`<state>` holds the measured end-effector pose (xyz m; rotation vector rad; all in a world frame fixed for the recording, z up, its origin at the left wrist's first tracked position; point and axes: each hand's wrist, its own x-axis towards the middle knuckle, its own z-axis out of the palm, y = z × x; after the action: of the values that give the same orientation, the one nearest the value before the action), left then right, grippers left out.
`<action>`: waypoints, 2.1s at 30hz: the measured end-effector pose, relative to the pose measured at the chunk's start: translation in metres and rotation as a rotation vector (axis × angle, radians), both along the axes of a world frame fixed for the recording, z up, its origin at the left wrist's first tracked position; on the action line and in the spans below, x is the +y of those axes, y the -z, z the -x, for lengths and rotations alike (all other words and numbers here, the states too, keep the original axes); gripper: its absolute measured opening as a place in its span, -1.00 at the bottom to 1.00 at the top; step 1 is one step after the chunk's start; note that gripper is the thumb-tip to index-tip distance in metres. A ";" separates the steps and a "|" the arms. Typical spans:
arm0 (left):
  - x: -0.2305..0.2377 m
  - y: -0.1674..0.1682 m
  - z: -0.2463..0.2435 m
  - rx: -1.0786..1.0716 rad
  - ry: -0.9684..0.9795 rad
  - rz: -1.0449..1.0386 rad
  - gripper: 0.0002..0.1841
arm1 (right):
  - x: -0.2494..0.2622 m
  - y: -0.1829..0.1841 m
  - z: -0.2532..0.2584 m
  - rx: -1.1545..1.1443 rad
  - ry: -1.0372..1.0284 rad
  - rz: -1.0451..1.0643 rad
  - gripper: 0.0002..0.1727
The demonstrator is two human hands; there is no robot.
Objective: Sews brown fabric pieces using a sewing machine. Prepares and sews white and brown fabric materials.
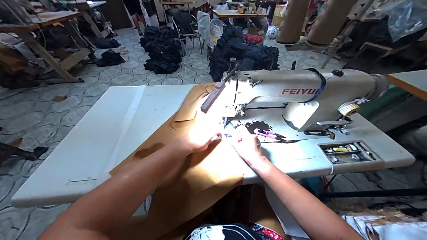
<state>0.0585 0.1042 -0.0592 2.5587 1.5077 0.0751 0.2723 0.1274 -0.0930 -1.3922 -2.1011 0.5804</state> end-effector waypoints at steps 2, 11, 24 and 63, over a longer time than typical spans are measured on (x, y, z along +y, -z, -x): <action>-0.007 0.016 -0.008 -0.074 0.102 -0.121 -0.64 | 0.000 0.001 0.000 -0.013 -0.027 -0.018 -0.69; -0.067 0.055 -0.064 -0.226 -0.399 -0.183 -0.47 | 0.005 0.015 -0.012 -0.020 -0.391 -0.140 -0.70; -0.071 0.060 -0.061 -0.192 -0.432 -0.216 -0.45 | -0.007 0.021 -0.008 -0.284 -0.280 -0.178 -0.61; 0.012 0.045 -0.001 -0.184 -0.103 -0.044 -0.45 | 0.033 -0.003 0.028 -0.360 -0.083 0.031 -0.57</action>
<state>0.0591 0.1166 -0.1041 2.4281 1.5821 0.3512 0.2448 0.1606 -0.0897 -1.5244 -2.4496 0.4187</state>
